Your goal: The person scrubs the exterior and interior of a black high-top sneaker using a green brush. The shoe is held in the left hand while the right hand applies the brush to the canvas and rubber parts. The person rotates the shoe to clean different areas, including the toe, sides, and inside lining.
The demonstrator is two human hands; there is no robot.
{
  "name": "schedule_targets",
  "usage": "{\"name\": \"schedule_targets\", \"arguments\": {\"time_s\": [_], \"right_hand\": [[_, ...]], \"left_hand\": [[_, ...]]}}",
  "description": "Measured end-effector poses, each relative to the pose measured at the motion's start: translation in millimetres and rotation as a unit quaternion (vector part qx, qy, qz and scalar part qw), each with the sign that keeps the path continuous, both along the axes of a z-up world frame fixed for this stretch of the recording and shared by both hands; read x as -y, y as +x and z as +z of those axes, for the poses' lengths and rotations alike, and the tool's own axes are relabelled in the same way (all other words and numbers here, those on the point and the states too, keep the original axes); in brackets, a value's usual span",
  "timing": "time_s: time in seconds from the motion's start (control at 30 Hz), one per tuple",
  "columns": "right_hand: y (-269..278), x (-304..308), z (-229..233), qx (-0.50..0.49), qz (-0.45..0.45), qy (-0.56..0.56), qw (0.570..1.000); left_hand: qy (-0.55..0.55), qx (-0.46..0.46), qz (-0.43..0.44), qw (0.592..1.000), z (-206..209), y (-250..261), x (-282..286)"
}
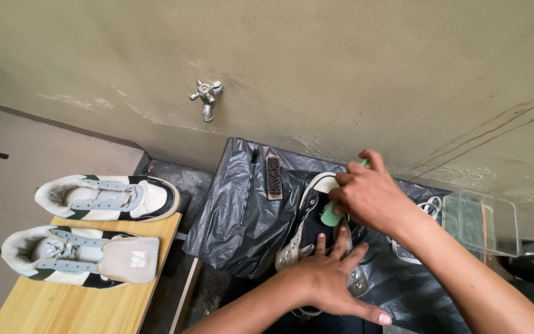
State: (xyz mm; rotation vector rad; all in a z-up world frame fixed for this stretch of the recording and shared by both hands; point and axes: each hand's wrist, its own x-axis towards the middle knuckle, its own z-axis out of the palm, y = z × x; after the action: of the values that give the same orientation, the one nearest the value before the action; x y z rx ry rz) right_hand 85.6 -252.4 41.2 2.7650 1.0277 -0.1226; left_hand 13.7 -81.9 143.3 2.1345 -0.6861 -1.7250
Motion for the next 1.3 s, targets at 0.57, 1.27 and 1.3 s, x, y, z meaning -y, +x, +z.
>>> {"name": "schedule_targets", "arguments": {"time_s": [0.57, 1.27, 1.3], "right_hand": [[1, 22, -17, 0.168, 0.010, -0.030, 0.985], [-7, 13, -14, 0.224, -0.012, -0.043, 0.974], [-13, 10, -10, 0.246, -0.022, -0.041, 0.968]], "left_hand": [[0.034, 0.045, -0.073, 0.996, -27, -5, 9], [0.026, 0.057, -0.065, 0.996, -27, -4, 7], [0.023, 0.058, -0.058, 0.996, -29, -6, 7]]}}
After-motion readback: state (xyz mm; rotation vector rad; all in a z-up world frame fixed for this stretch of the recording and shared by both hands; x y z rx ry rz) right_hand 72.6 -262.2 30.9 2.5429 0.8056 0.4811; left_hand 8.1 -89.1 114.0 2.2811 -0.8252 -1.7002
